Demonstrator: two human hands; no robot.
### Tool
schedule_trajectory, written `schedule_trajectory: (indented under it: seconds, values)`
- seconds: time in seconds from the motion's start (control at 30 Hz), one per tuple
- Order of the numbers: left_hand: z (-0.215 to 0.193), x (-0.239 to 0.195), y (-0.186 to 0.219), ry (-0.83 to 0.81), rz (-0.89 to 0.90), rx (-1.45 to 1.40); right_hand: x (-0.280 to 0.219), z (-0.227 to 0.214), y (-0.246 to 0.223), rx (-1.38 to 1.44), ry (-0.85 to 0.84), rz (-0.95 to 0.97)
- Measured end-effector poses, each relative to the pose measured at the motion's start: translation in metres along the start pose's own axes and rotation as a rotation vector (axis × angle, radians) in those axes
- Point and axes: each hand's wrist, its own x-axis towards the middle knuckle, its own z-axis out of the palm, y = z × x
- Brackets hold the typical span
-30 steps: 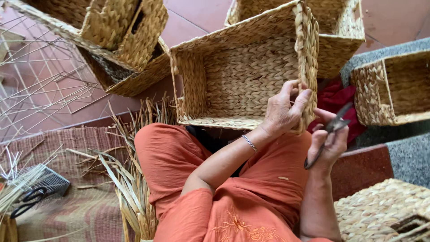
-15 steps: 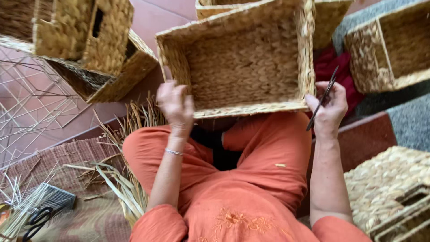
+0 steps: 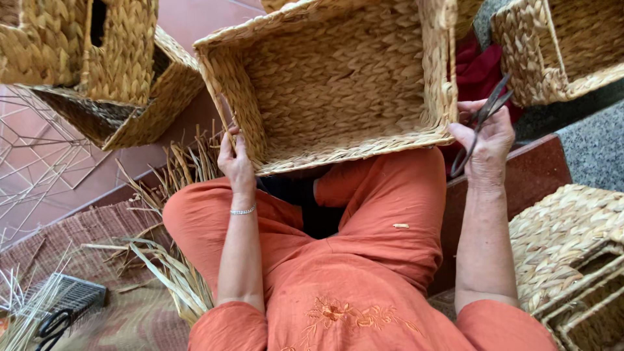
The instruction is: The person sits on a mat and uses shears to trim excess woven material from the edges of a rectangular basket. They rotate the basket to access different sides, cutting protruding strands to create a clean finish.
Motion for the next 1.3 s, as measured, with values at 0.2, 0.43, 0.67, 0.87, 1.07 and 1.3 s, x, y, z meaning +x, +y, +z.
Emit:
schedule_trajectory:
  seconds: [0.2,0.43,0.67,0.87,1.07,1.3]
  values:
    - [0.006,-0.012,-0.018,0.027,0.206,0.095,0.0,-0.01,0.019,0.023,0.043,0.044]
    - [0.0,-0.007,-0.01,-0.047,0.115,0.08,0.003,-0.012,0.004,-0.148,0.003,0.071]
    - [0.007,-0.027,0.046,0.094,0.622,0.58,-0.002,-0.021,-0.049,-0.589,-0.097,0.132]
    - [0.085,-0.039,0.086,-0.287,0.88,0.331,0.012,-0.009,-0.11,-0.862,-0.323,0.097]
    - [0.209,-0.078,0.077,-0.897,0.533,0.134,0.022,-0.025,-0.132,-1.136,-0.467,0.148]
    - [0.3,-0.12,0.067,-0.987,0.13,-0.038,-0.003,-0.076,-0.086,-0.696,-0.363,0.562]
